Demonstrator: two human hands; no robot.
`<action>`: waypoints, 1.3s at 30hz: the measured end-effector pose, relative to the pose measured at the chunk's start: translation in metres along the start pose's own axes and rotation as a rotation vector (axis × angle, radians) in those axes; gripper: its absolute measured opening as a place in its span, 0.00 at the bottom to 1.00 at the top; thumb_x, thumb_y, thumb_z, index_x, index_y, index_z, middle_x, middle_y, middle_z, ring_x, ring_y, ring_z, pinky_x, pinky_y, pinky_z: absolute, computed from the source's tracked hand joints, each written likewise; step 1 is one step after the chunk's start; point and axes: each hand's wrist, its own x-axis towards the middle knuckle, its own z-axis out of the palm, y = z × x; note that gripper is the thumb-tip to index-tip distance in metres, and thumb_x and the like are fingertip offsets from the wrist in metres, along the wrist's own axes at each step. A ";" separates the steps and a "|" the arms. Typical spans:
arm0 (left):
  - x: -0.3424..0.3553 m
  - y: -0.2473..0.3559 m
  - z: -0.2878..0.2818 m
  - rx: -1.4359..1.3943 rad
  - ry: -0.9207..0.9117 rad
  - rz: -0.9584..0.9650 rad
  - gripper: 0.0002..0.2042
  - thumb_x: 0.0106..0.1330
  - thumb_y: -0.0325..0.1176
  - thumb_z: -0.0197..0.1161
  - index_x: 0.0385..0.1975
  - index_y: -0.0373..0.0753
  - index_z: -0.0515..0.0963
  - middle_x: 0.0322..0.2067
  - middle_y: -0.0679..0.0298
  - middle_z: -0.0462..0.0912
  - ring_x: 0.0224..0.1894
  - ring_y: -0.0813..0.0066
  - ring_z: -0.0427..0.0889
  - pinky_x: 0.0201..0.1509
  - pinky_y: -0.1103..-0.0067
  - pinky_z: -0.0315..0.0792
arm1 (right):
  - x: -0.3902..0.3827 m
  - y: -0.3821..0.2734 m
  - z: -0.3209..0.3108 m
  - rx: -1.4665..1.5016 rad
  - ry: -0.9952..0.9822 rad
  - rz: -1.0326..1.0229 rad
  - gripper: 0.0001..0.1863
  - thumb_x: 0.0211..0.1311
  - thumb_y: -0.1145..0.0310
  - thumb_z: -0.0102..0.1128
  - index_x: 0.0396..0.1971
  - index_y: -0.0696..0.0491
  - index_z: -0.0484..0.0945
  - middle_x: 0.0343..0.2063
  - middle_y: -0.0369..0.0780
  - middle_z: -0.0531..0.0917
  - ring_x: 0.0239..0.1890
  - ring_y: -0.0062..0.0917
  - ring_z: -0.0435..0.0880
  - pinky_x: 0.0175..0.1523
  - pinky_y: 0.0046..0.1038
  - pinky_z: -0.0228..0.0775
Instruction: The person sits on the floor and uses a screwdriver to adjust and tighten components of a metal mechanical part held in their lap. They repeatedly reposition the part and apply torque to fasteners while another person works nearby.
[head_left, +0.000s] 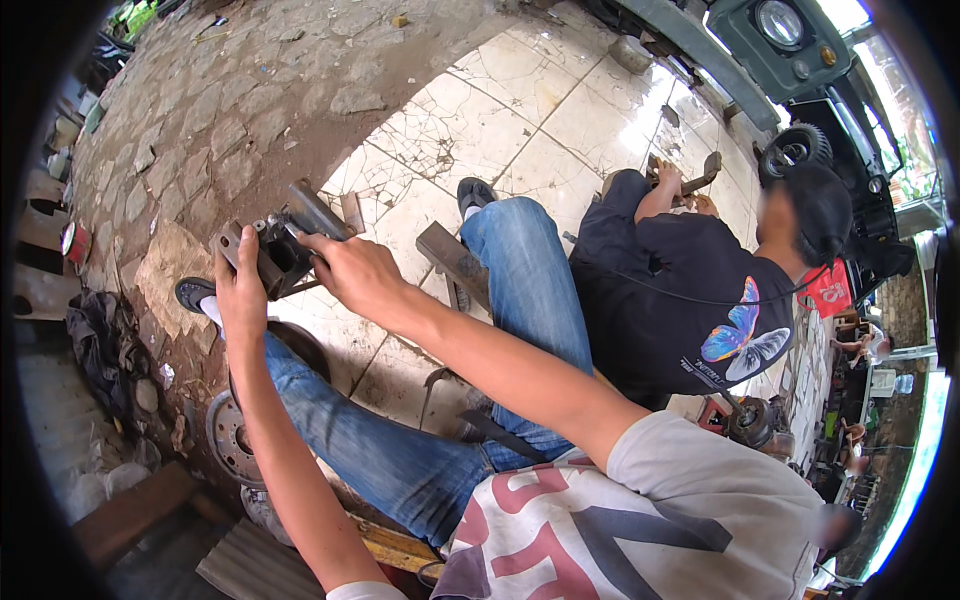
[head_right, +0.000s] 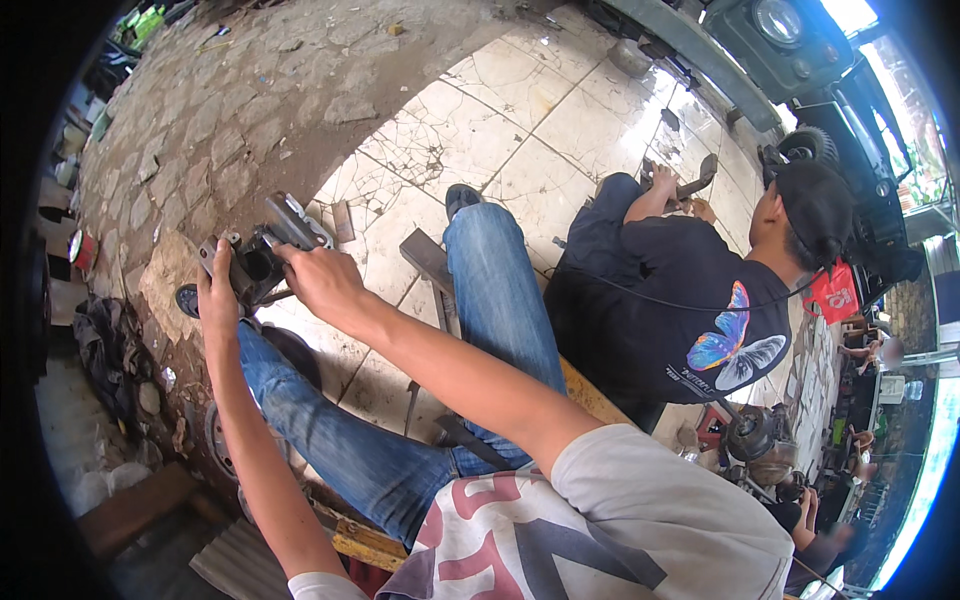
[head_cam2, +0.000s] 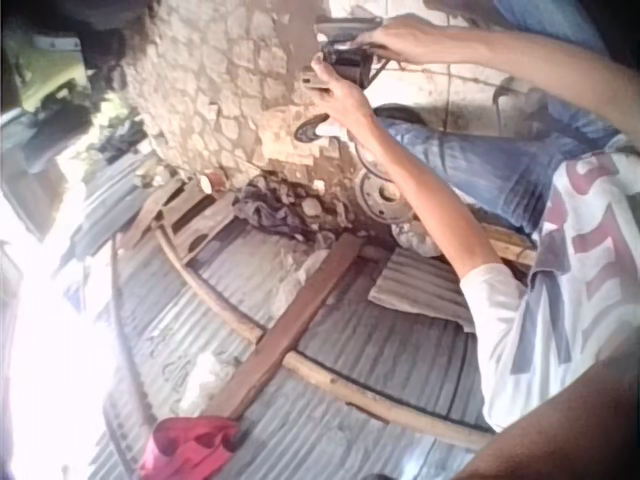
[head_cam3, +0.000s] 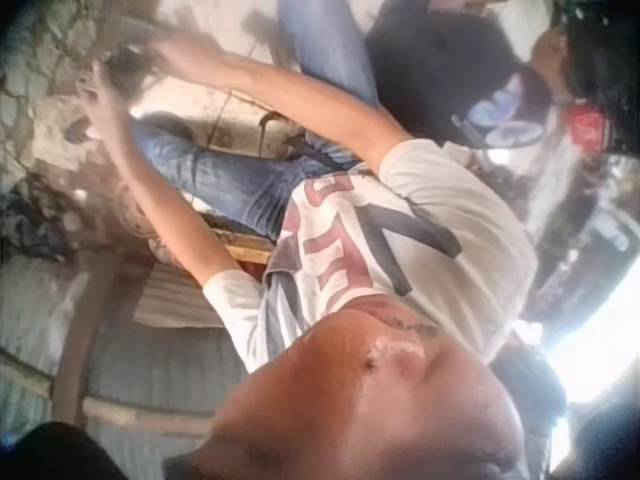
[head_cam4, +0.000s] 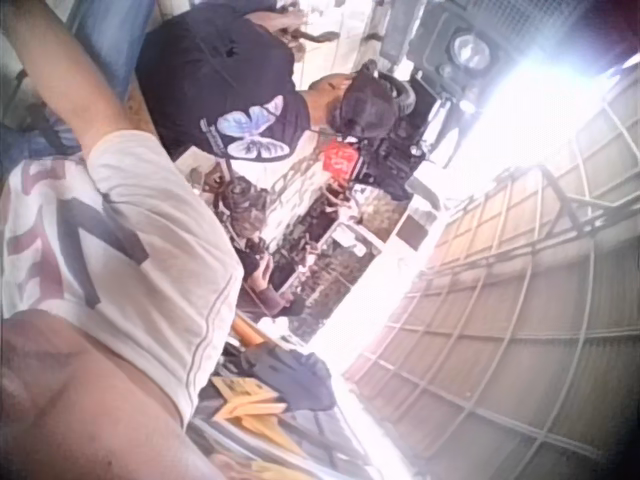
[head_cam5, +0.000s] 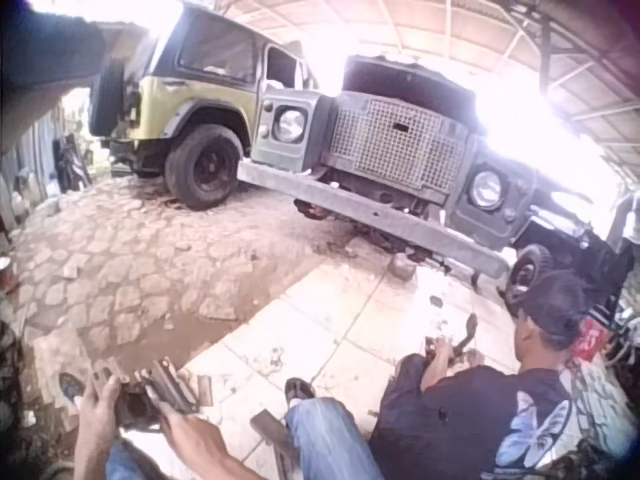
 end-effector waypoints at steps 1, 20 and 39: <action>0.006 -0.007 -0.001 -0.012 0.020 0.001 0.33 0.66 0.56 0.57 0.57 0.28 0.70 0.50 0.52 0.77 0.52 0.67 0.75 0.59 0.77 0.65 | -0.004 0.000 0.000 -0.002 -0.015 -0.004 0.17 0.62 0.69 0.56 0.51 0.49 0.77 0.17 0.49 0.80 0.22 0.43 0.82 0.30 0.42 0.74; 0.015 0.013 0.004 0.238 -0.030 0.020 0.33 0.61 0.59 0.58 0.53 0.33 0.75 0.46 0.44 0.81 0.51 0.55 0.80 0.57 0.70 0.69 | -0.040 0.014 -0.010 -0.067 -0.043 0.030 0.19 0.63 0.72 0.56 0.54 0.52 0.76 0.12 0.46 0.78 0.14 0.35 0.79 0.22 0.37 0.72; 0.027 0.026 -0.004 0.361 -0.136 -0.126 0.35 0.58 0.59 0.56 0.54 0.33 0.74 0.49 0.43 0.79 0.55 0.52 0.77 0.59 0.68 0.67 | -0.005 0.001 0.001 -0.008 -0.019 0.090 0.17 0.64 0.68 0.55 0.53 0.50 0.77 0.15 0.50 0.79 0.21 0.44 0.81 0.30 0.42 0.71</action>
